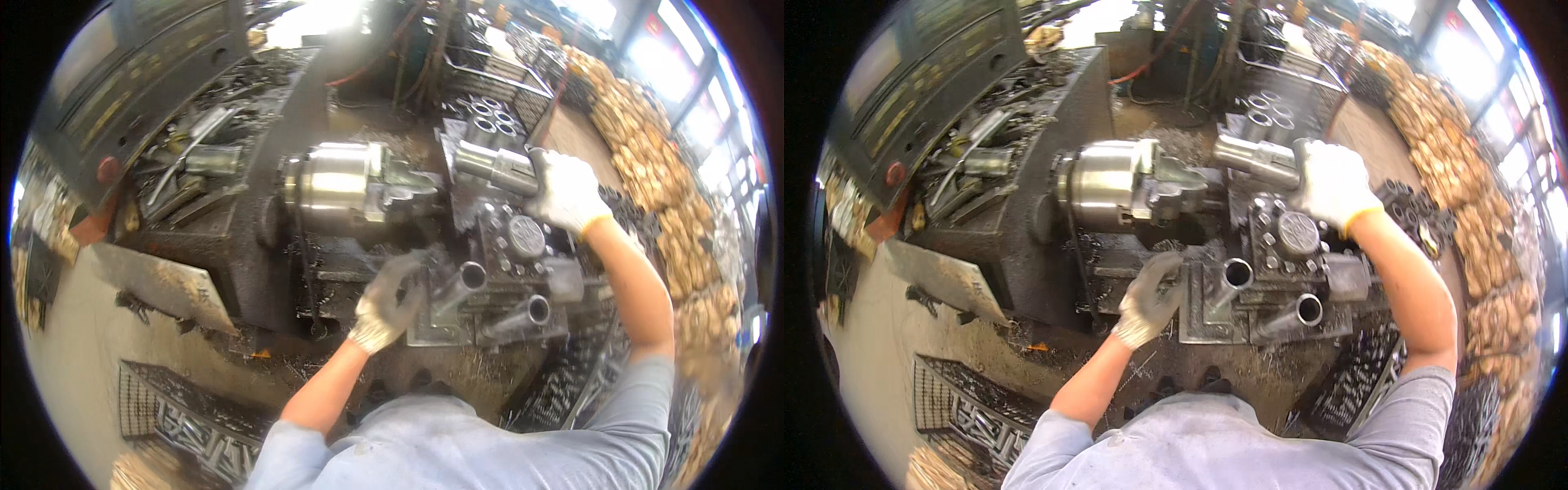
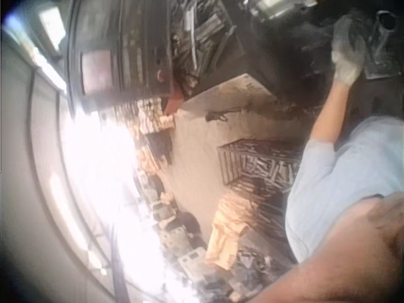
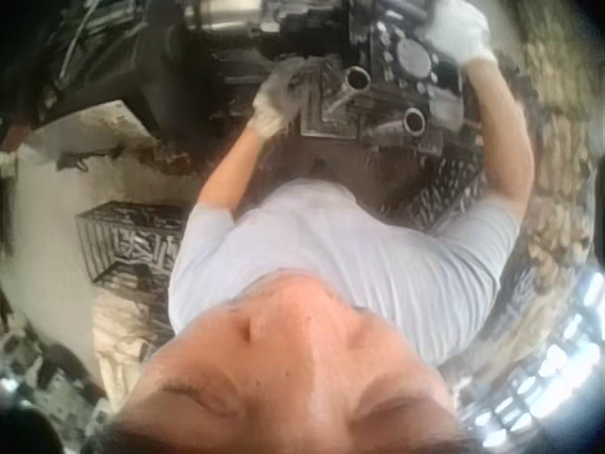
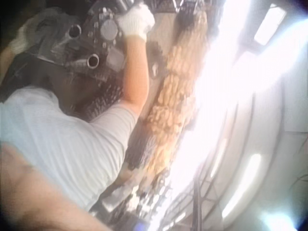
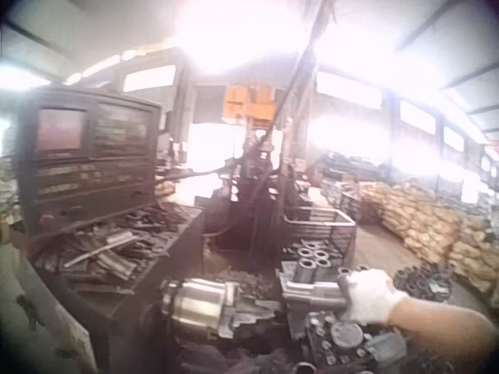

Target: The person repeatedly picks up cylindrical metal parts from a nearby bin, inserts them into the chuck of a metal turning machine, and then removes the processed parts to place them into a collection bin. This cycle is performed continuously throughout the clip.

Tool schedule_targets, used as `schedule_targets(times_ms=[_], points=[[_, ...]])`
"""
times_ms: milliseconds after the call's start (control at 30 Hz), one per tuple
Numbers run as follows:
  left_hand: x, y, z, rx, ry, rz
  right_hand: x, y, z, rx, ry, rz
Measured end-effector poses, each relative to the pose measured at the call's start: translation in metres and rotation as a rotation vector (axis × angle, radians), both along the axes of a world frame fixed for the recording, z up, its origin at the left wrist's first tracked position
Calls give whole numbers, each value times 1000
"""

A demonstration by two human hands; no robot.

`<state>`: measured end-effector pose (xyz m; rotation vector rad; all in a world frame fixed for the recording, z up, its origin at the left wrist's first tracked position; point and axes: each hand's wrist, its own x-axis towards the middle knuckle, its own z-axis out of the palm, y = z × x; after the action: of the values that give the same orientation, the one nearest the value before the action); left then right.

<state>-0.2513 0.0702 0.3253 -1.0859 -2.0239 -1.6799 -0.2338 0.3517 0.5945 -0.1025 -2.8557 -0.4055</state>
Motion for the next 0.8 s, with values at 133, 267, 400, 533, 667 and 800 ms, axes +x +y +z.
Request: schedule_targets(times_ms=[133,267,400,533,667,800], points=[[77,-19,30,234,-603,-395,110,-55,-34,-850,-276,-34],[106,-4,28,419,-1433,-158,144,-111,-165,-1968,-832,-227],[104,15,4,412,-1726,42,166,-94,-272,-2049,-816,-418],[113,20,-25,579,-1545,40,173,-65,-328,-1942,-810,-111],[119,8,-43,956,-1722,25,174,-50,-325,-1371,-937,107],[129,2,-30,683,-1518,-191,209,-23,-262,-1446,-486,320]])
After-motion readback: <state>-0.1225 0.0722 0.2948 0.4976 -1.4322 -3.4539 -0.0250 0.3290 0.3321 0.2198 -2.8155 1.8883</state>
